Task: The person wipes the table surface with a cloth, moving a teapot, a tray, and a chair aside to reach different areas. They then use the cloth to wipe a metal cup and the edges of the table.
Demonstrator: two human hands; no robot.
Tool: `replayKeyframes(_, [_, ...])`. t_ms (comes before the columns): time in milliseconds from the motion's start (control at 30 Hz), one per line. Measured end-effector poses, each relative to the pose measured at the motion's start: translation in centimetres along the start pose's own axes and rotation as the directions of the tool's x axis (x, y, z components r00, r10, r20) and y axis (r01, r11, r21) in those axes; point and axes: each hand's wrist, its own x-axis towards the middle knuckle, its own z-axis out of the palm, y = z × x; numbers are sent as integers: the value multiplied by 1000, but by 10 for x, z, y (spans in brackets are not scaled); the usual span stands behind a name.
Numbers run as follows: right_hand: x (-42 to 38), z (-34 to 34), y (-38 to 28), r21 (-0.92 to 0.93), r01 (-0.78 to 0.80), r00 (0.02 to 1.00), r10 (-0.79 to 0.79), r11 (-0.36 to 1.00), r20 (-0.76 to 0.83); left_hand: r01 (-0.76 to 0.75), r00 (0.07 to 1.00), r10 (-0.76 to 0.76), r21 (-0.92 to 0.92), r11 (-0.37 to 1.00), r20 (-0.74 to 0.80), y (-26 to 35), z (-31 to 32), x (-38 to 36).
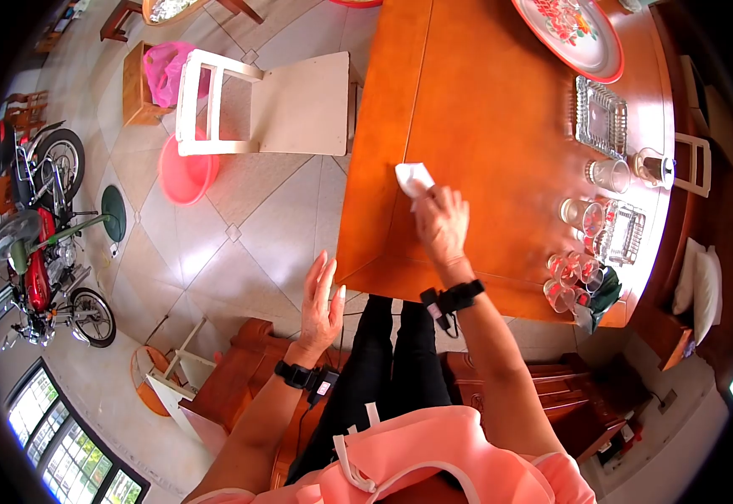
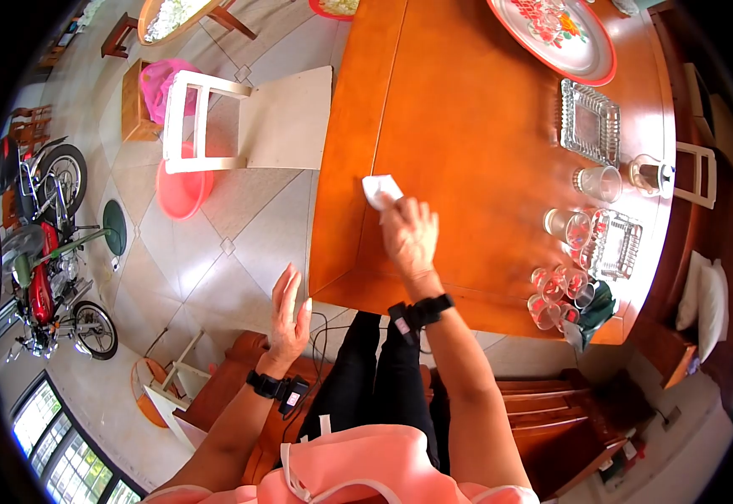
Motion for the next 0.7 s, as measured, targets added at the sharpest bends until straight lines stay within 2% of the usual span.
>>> replayKeyframes(67, [-18, 10, -27, 48, 90, 996, -91, 995, 13, 1, 1000, -1, -13, 1000, -6, -1, -3, -3])
replayKeyframes(133, [-45, 12, -51, 188, 140, 985, -155, 972, 69, 1, 1000, -2, -30, 1000, -15, -4, -4, -8])
replayKeyframes(167, [-59, 10, -62, 186, 157, 965, -191, 970, 181, 2, 1000, -2, -25, 1000, -14, -3, -5, -8])
replayKeyframes(267, [-98, 3, -76, 242, 205, 925, -268, 948, 268, -10, 1000, 10, -8, 1000, -9, -1, -9, -9])
replayKeyframes(367, [-121, -15, -61, 258, 212, 930, -276, 943, 244, -47, 999, 47, 4, 999, 1, -2, -10, -6])
replayKeyframes(467, [-125, -32, -28, 202, 73, 971, -115, 977, 208, -68, 998, 68, 4, 998, 16, 2, -12, -3])
replayKeyframes(567, [-106, -41, 16, 77, -73, 996, 70, 994, 49, -78, 996, 78, 3, 997, 33, 4, -12, -1])
replayKeyframes(600, [-95, -44, 30, 3, -122, 992, 122, 993, -32, -82, 996, 82, 6, 997, 38, 6, -12, -1])
replayKeyframes(700, [-61, -43, 65, -74, -313, 943, 300, 947, -147, -61, 998, 61, -28, 998, 12, 13, -11, -1])
